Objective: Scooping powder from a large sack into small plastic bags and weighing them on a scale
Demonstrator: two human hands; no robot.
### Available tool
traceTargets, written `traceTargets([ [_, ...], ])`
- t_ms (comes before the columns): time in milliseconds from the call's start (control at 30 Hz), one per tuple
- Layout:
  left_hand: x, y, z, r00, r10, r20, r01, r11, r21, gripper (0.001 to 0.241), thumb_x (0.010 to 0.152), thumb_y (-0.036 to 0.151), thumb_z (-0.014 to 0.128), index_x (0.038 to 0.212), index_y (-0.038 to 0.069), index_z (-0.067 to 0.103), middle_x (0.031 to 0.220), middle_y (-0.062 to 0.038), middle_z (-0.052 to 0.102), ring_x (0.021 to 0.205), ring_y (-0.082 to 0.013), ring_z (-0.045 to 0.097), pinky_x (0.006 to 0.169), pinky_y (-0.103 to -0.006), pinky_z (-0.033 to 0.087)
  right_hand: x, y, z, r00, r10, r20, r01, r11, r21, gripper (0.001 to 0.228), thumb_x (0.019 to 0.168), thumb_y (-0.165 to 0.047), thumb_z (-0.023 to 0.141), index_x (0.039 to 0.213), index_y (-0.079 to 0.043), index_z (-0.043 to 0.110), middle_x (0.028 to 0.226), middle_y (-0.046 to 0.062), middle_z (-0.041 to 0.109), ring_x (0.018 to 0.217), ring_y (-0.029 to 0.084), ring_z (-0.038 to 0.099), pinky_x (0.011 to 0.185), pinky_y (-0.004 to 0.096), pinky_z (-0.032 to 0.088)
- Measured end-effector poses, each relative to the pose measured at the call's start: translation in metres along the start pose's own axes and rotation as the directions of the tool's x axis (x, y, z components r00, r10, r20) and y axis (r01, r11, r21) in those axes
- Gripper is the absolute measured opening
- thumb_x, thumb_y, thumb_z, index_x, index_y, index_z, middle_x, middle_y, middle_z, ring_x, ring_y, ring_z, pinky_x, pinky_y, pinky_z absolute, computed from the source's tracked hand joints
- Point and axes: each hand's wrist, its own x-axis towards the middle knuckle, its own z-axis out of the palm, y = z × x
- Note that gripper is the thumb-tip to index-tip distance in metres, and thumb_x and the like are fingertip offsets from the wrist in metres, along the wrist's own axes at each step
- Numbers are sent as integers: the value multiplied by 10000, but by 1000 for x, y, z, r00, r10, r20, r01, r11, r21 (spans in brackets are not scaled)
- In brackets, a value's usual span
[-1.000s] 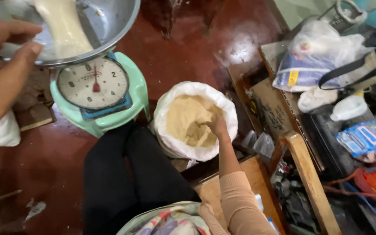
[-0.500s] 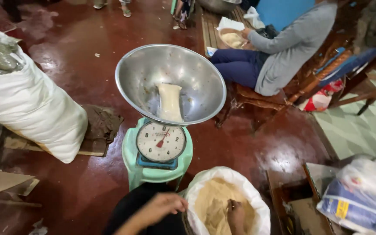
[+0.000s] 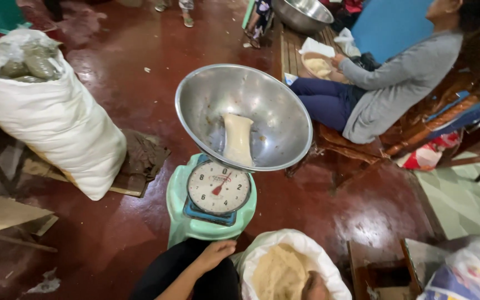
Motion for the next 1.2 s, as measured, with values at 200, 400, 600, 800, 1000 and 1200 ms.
traceTargets([
  [200, -53, -7, -38, 983, -176, -50, 177, 846, 504, 482, 922, 486, 640, 1307, 203, 701, 1347, 31, 721, 1250, -107, 665, 1087, -243, 444, -46, -65, -39, 982, -162, -93, 125, 940, -317, 232, 891, -517, 578, 896, -365, 754, 730, 136, 684, 723, 398, 663, 676, 560, 520],
  [400, -120, 150, -67, 957, 209, -200, -133, 932, 338, 252, 940, 261, 655, 1118, 122, 766, 1371, -19, 730, 1290, -149, 649, 1153, -305, 405, -61, -20, 44, 983, -15, 185, -63, 913, 404, 248, 996, -269, 540, 1068, -150, 745, 1008, 146, 644, 888, 305, 710, 708, 403, 660],
  [600, -204, 384, -61, 716, 698, 13, -569, 572, 591, 343, 1024, 144, 516, 1331, 124, 666, 1330, -98, 708, 1226, -238, 669, 1078, -387, 493, -57, -133, -128, 863, 431, 265, -489, 845, 216, 381, 938, -257, 476, 970, -131, 834, 669, 14, 791, 625, 136, 747, 822, 262, 556],
  [800, -181, 491, -62, 483, 814, 322, -704, 143, 696, 236, 1057, 154, 517, 1190, 63, 688, 1203, -107, 695, 1115, -302, 673, 944, -414, 483, -50, -2, 8, 662, 652, 370, -619, 198, 760, 326, 986, -128, 513, 1156, 6, 757, 1016, 217, 708, 761, 360, 726, 630, 398, 590],
  [1000, -82, 501, -78, 781, 452, 430, -535, 132, 834, 255, 915, 120, 625, 1131, 160, 756, 1172, -75, 730, 1088, -318, 649, 923, -466, 464, -55, -5, -9, 756, 632, 168, -601, 571, 559, 456, 1084, -286, 509, 929, 52, 773, 682, 246, 738, 554, 342, 716, 591, 439, 599],
  [1200, -23, 477, -77, 909, 306, 281, -305, 30, 952, 345, 870, 158, 532, 1101, 270, 763, 1175, -65, 719, 1033, -345, 669, 770, -512, 506, -47, -29, 38, 831, 458, 315, -555, 719, 419, 278, 965, -253, 596, 989, -97, 824, 627, 115, 762, 491, 225, 730, 553, 308, 618],
])
